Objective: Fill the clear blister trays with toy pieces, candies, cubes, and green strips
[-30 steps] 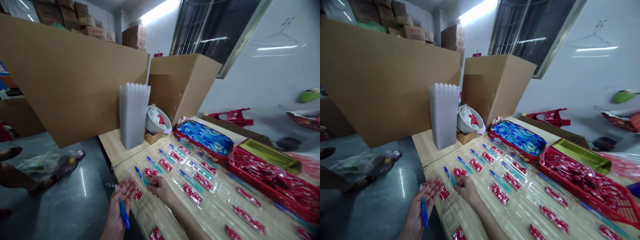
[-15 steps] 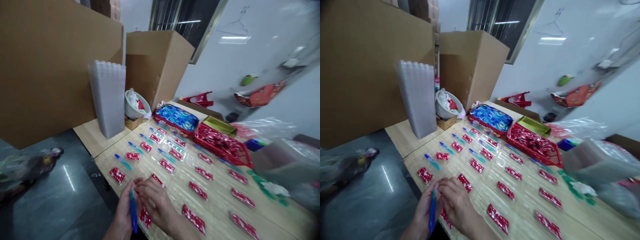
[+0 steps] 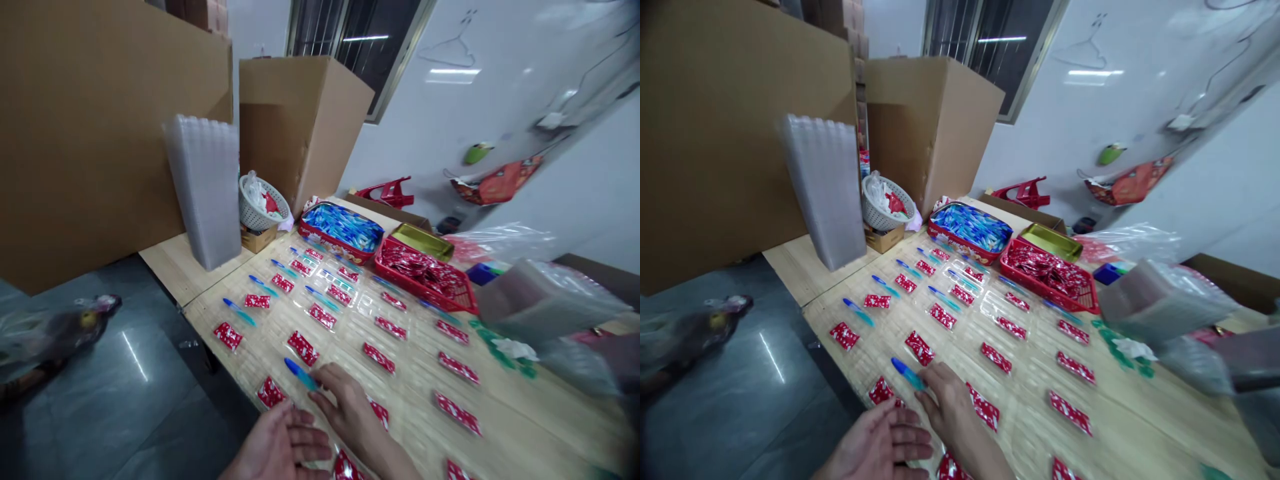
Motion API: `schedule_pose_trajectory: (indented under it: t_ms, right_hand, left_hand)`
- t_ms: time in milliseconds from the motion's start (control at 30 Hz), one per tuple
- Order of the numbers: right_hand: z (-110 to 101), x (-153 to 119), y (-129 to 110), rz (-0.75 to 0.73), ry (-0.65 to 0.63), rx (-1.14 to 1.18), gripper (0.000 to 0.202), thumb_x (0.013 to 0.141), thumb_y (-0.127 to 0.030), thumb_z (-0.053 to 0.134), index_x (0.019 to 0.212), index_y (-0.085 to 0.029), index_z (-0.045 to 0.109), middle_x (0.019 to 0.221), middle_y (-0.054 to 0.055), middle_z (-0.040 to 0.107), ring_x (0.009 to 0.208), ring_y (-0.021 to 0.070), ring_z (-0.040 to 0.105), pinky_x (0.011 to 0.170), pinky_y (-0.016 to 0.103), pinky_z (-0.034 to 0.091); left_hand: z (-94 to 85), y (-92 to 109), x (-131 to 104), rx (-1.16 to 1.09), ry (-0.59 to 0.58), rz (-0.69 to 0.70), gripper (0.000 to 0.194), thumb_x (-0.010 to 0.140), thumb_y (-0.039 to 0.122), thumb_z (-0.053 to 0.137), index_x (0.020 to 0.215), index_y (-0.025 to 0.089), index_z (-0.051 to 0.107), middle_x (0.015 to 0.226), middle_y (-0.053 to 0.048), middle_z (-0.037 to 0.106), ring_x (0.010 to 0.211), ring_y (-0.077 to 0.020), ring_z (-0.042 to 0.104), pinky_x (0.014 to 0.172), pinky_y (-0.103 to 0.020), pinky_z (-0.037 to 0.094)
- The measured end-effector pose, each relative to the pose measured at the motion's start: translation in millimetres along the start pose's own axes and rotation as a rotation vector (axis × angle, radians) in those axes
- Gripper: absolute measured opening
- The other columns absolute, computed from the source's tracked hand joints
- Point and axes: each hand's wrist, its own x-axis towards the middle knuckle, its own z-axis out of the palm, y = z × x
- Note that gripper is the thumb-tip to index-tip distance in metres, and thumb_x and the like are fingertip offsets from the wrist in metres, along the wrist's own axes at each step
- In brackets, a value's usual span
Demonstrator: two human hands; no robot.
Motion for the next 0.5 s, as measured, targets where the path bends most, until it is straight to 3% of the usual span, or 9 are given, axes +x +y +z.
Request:
schedule_pose_trajectory:
  t_ms: [100,267,367,500]
  right_hand:
    - [13.4,24.7,4.8,0.14,-0.081,-0.07,0.015,0.08,-0.015,0.057,0.093,-0.019,0.065,0.087,0.005,0.067,0.082,0.0194,0.061,0.074,0.029,0.044]
    - [35.5,50.1,6.9,0.166,-0.134,-0.151,0.02,0.077,-0.017,0.06,0.097,-0.019,0.065,0.096,0.007,0.069,0.092,0.0213,0.062,0.08,0.029,0.043]
    - [38.6,44.4,7.6,0.136,-0.06,-0.119,0.022,0.079,-0.02,0.061,0.101,-0.019,0.063,0.098,0.007,0.068,0.091,0.0206,0.062,0.08,0.029,0.045]
    - [31.6,16.1,9.8,0.125,0.043,0.004,0.016,0.079,-0.021,0.058,0.094,-0.018,0.063,0.089,0.006,0.067,0.08,0.0188,0.062,0.074,0.029,0.046]
  left_hand:
    - [-9.8,9.2,-22.3,-0.007,0.024,0.09,0.028,0.079,0.038,0.063,0.083,0.01,0.068,0.08,-0.011,0.072,0.079,-0.023,0.067,0.088,-0.042,0.044]
    - [-25.6,19.7,-42.3,-0.031,0.141,0.26,0.02,0.082,0.028,0.06,0.079,0.01,0.068,0.078,-0.011,0.073,0.076,-0.0214,0.067,0.085,-0.039,0.046]
    - [-32.1,21.2,-43.9,-0.05,0.259,0.308,0.024,0.087,0.024,0.052,0.077,0.009,0.068,0.08,-0.013,0.073,0.079,-0.0245,0.068,0.085,-0.043,0.048]
    - [-35.9,20.1,-36.9,-0.03,0.353,0.324,0.025,0.087,0.021,0.05,0.074,0.009,0.067,0.076,-0.014,0.072,0.077,-0.0247,0.068,0.083,-0.042,0.05]
